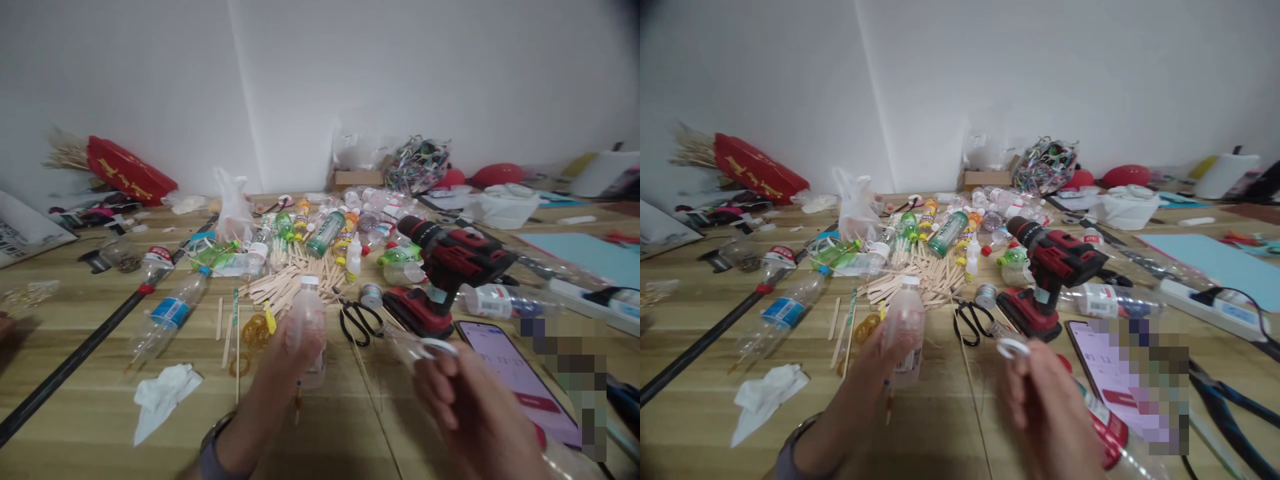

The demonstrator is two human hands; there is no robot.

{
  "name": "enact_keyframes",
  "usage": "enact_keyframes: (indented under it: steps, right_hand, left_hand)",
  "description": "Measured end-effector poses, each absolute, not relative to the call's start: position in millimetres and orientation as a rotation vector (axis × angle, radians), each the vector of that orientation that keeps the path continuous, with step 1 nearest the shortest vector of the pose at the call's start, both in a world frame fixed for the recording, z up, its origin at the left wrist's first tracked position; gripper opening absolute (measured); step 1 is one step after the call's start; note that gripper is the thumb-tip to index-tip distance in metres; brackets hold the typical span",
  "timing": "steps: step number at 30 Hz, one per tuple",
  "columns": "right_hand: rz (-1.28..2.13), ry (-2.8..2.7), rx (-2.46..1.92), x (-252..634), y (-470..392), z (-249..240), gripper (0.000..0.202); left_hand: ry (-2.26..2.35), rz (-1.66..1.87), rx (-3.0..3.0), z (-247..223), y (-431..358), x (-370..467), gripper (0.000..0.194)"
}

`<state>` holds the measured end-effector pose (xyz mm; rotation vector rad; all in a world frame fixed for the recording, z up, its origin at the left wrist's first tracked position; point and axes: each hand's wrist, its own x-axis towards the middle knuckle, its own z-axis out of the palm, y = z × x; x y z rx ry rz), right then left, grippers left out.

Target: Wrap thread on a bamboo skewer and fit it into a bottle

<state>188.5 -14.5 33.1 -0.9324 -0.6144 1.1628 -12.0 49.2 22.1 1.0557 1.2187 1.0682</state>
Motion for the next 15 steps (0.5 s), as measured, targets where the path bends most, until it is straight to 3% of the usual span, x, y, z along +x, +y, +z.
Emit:
enact_keyframes:
  steps: [7, 15]
  right_hand:
    - [1.406, -0.907, -0.942, 148.5, 10.4, 25.9, 0.052]
    - [1.382, -0.89, -1.005, 162.7, -0.1, 22.7, 0.052]
  left_hand:
    - [1.165, 1.004, 1.189, 31.7, 42.1, -2.1, 0.057]
    - [1.236, 1.028, 1.214, 29.4, 39.3, -2.2, 0.055]
